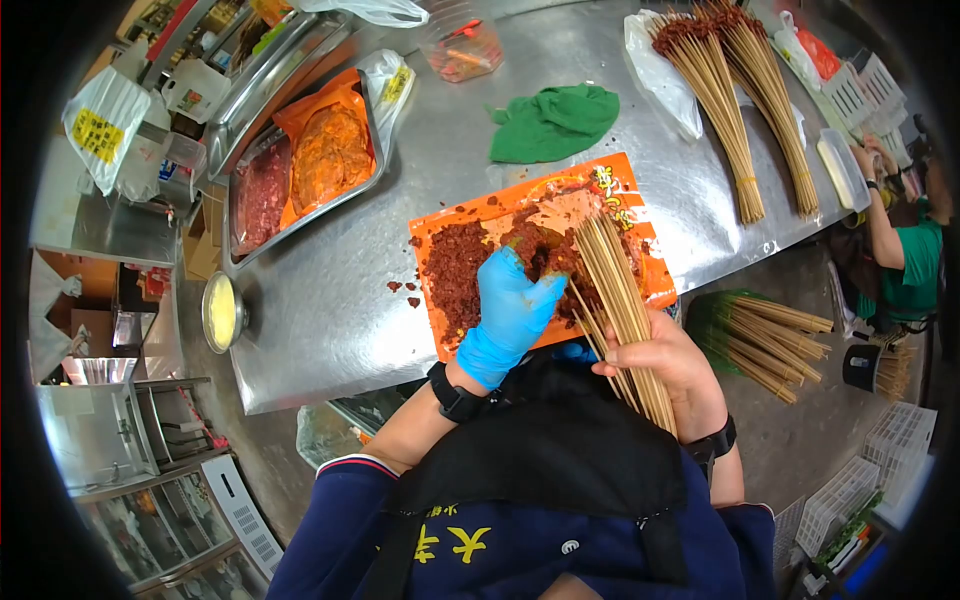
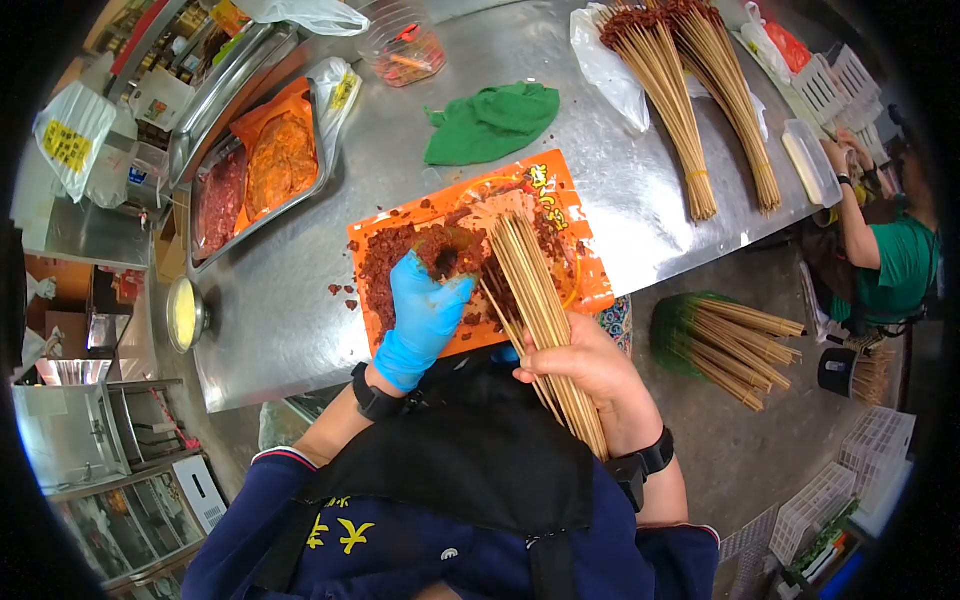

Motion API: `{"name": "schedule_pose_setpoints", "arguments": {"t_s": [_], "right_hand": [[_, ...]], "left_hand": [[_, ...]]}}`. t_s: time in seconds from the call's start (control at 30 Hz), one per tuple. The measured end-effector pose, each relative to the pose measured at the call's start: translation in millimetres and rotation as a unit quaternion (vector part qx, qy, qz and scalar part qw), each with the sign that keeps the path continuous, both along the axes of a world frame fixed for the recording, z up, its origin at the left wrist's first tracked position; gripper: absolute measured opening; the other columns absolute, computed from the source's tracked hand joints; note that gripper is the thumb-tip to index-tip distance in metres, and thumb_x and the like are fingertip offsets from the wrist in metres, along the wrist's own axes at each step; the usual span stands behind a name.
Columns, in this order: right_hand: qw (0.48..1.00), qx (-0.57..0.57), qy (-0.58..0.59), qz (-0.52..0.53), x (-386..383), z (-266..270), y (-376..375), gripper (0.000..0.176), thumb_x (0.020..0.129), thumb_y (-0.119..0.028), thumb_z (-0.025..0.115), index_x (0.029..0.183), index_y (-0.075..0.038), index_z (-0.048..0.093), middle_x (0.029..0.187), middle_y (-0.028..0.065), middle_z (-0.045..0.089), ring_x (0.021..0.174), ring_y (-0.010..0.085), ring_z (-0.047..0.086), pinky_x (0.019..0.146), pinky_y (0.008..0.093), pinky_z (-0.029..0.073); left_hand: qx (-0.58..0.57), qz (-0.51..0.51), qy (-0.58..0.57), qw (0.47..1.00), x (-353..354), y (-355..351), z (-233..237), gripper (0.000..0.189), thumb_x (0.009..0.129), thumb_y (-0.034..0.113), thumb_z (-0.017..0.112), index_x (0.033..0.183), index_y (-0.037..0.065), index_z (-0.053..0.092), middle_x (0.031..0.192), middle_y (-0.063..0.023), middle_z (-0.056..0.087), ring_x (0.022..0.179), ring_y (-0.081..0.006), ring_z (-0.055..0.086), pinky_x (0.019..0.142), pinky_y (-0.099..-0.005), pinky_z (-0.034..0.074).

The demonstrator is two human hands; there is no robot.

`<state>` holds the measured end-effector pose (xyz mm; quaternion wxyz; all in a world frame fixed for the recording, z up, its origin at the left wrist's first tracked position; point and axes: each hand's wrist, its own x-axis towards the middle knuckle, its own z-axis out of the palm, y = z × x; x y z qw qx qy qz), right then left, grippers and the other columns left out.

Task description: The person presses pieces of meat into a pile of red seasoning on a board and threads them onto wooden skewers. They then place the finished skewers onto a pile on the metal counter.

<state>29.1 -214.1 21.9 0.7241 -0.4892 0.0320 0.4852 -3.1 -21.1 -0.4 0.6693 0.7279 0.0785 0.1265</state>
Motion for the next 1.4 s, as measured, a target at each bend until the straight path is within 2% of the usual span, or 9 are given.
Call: {"name": "schedule_pose_setpoints", "arguments": {"t_s": [0.13, 0.2, 0.23, 0.33, 0.57, 0.67, 0.93, 1.17, 1.4], "right_hand": [[1.0, -0.004, 0.004, 0.0, 0, -1, -1, 0.022, 0.064, 0.004, 0.061, 0.084, 0.0, 0.052, 0.075, 0.0039, 0.051, 0.065, 0.0132, 0.058, 0.062, 0.0254, 0.052], [1.0, -0.003, 0.007, -0.009, 1, 2, 1, 0.023, 0.063, 0.004, 0.06, 0.084, 0.0, 0.052, 0.075, 0.0041, 0.051, 0.064, 0.0134, 0.057, 0.062, 0.0256, 0.052], [1.0, -0.003, 0.007, -0.009, 1, 1, 2, 0.023, 0.063, 0.004, 0.06, 0.084, 0.0, 0.052, 0.075, 0.0041, 0.051, 0.064, 0.0134, 0.057, 0.062, 0.0256, 0.052], [1.0, -0.001, -0.003, -0.009, 1, -1, 1, 0.023, 0.063, 0.005, 0.058, 0.085, 0.001, 0.052, 0.076, 0.0042, 0.051, 0.064, 0.0136, 0.057, 0.062, 0.0256, 0.052], [1.0, -0.001, 0.008, -0.013, 0, 0, 1, 0.027, 0.063, 0.006, 0.057, 0.089, 0.002, 0.052, 0.079, 0.0042, 0.051, 0.066, 0.0139, 0.057, 0.063, 0.0265, 0.052], [1.0, -0.001, 0.008, -0.014, 0, 1, 0, 0.029, 0.063, 0.006, 0.057, 0.091, 0.002, 0.052, 0.079, 0.0043, 0.051, 0.067, 0.0144, 0.058, 0.063, 0.0267, 0.052], [1.0, 0.001, 0.005, -0.02, -1, 0, -2, 0.03, 0.063, 0.005, 0.058, 0.092, 0.003, 0.052, 0.078, 0.0047, 0.052, 0.065, 0.0162, 0.059, 0.061, 0.0271, 0.051], [1.0, 0.005, 0.001, -0.016, 0, 2, 0, 0.024, 0.063, 0.004, 0.059, 0.086, 0.001, 0.053, 0.075, 0.0043, 0.052, 0.064, 0.0152, 0.058, 0.061, 0.0265, 0.051], [0.999, -0.014, -0.029, 0.003, 2, 0, -2, 0.024, 0.064, 0.001, 0.061, 0.086, 0.0, 0.052, 0.074, 0.0044, 0.053, 0.065, 0.0141, 0.058, 0.061, 0.0255, 0.049]], "left_hand": [[0.07, -0.02, -0.059, 0.996, 2, -4, 8, 0.031, 0.074, 0.001, 0.058, 0.105, -0.004, 0.053, 0.099, -0.0082, 0.06, 0.091, -0.0145, 0.055, 0.082, -0.0298, 0.045], [-0.083, 0.033, 0.029, 0.996, 4, -8, 12, 0.032, 0.076, 0.003, 0.056, 0.107, -0.004, 0.052, 0.101, -0.0086, 0.06, 0.092, -0.015, 0.056, 0.083, -0.0295, 0.045], [-0.083, 0.033, 0.029, 0.996, 6, -5, 12, 0.032, 0.076, 0.003, 0.056, 0.107, -0.004, 0.052, 0.101, -0.0086, 0.06, 0.092, -0.015, 0.056, 0.083, -0.0295, 0.045], [-0.281, -0.001, -0.035, 0.959, 9, 3, -1, 0.036, 0.082, 0.003, 0.05, 0.118, -0.003, 0.044, 0.111, -0.0105, 0.056, 0.1, -0.0187, 0.056, 0.088, -0.0318, 0.045], [-0.341, 0.017, -0.042, 0.939, 10, 5, -3, 0.036, 0.087, 0.008, 0.047, 0.122, -0.001, 0.042, 0.115, -0.0098, 0.055, 0.103, -0.0209, 0.055, 0.089, -0.0332, 0.045], [-0.347, 0.012, 0.026, 0.937, 6, 7, 2, 0.034, 0.089, 0.009, 0.043, 0.122, 0.0, 0.043, 0.115, -0.0095, 0.055, 0.104, -0.0219, 0.055, 0.089, -0.0335, 0.045], [-0.501, -0.057, 0.081, 0.86, 1, 17, -10, 0.031, 0.091, 0.013, 0.046, 0.119, 0.001, 0.046, 0.114, -0.01, 0.056, 0.103, -0.0217, 0.056, 0.084, -0.0372, 0.049], [-0.486, -0.025, 0.098, 0.868, -5, 11, 3, 0.028, 0.09, 0.011, 0.048, 0.117, 0.003, 0.048, 0.111, -0.0092, 0.058, 0.1, -0.0208, 0.058, 0.081, -0.0354, 0.05], [-0.276, -0.071, 0.164, 0.944, -6, 8, -5, 0.03, 0.086, 0.009, 0.048, 0.114, 0.001, 0.053, 0.105, -0.0066, 0.06, 0.092, -0.0125, 0.058, 0.076, -0.0278, 0.048]]}}
